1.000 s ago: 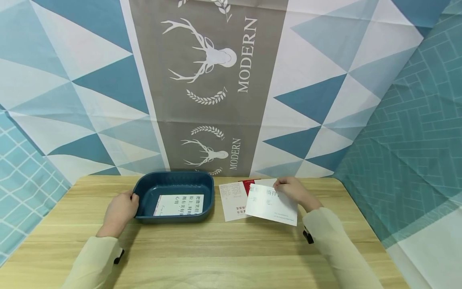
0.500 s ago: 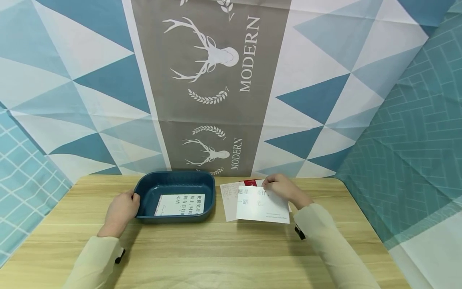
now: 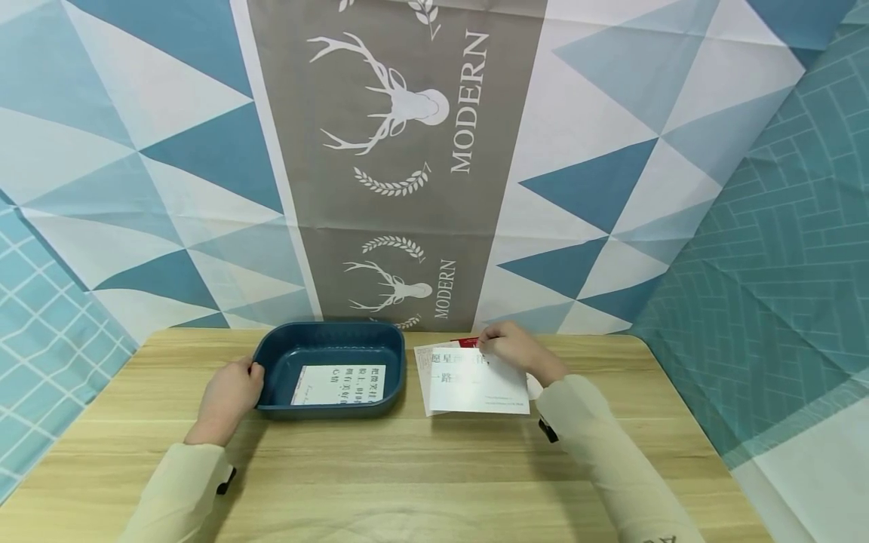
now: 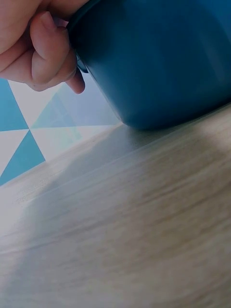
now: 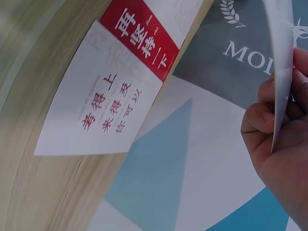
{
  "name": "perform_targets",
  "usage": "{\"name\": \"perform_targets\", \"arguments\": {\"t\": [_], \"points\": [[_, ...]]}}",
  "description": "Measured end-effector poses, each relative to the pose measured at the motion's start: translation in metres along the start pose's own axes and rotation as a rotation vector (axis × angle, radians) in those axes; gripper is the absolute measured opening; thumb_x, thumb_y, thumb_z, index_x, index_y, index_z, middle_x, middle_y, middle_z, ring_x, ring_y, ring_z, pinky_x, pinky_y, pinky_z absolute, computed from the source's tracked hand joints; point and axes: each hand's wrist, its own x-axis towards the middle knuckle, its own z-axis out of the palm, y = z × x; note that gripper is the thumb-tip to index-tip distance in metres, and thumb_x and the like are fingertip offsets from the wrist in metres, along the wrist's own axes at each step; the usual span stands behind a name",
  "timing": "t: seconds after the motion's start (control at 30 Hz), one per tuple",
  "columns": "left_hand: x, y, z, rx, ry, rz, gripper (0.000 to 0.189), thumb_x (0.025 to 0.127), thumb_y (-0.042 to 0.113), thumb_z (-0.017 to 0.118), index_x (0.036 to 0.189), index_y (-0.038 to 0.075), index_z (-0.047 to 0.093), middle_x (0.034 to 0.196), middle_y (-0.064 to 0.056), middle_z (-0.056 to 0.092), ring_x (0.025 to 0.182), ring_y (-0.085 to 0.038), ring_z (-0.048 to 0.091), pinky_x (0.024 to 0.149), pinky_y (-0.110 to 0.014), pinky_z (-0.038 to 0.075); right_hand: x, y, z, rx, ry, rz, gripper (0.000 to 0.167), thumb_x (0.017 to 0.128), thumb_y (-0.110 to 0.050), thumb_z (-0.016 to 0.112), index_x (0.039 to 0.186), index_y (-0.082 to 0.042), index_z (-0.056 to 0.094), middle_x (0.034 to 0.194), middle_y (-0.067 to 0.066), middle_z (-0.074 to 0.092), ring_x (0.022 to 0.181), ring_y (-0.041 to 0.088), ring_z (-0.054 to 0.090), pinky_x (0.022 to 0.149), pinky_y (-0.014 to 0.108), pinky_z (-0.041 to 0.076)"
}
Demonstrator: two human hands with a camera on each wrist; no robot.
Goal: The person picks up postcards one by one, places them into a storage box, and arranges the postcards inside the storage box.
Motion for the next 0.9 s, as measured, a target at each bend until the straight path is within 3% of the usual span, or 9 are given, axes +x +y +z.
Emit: {"name": "perform_targets", "arguments": {"t": [0.3, 0.7, 0.9], "points": [[0.001, 0.000, 0.000, 0.011, -0.004, -0.004, 0.039, 0.096, 0.016, 0.032, 0.111, -0.012, 0.056, 0.103, -0.034, 0.060, 0.084, -0.041, 0.060, 0.074, -0.054, 0.047, 0.007, -0.007, 0.007, 0.048, -0.020, -0.008, 0.018, 0.089, -0.010, 0.050, 0.091, -0.003, 0.067, 0.091, 0.009, 0.063, 0.077, 0.016, 0.053, 0.068, 0.028, 0.044], [0.001, 0.001, -0.001, 0.004, 0.002, -0.013, 0.035, 0.096, 0.015, 0.033, 0.097, -0.009, 0.058, 0.097, -0.032, 0.061, 0.077, -0.037, 0.060, 0.071, -0.052, 0.047, 0.015, -0.022, 0.014, 0.065, -0.017, -0.022, 0.016, 0.088, -0.010, 0.053, 0.087, -0.004, 0.067, 0.085, 0.008, 0.064, 0.072, 0.015, 0.053, 0.063, 0.027, 0.044], [-0.001, 0.001, -0.001, 0.000, 0.006, -0.007, 0.035, 0.096, 0.015, 0.033, 0.099, -0.010, 0.058, 0.096, -0.032, 0.061, 0.078, -0.039, 0.060, 0.071, -0.052, 0.047, 0.020, -0.026, 0.018, 0.062, -0.020, -0.034, 0.017, 0.088, -0.011, 0.053, 0.089, -0.004, 0.068, 0.088, 0.009, 0.066, 0.074, 0.014, 0.054, 0.063, 0.026, 0.044]]}}
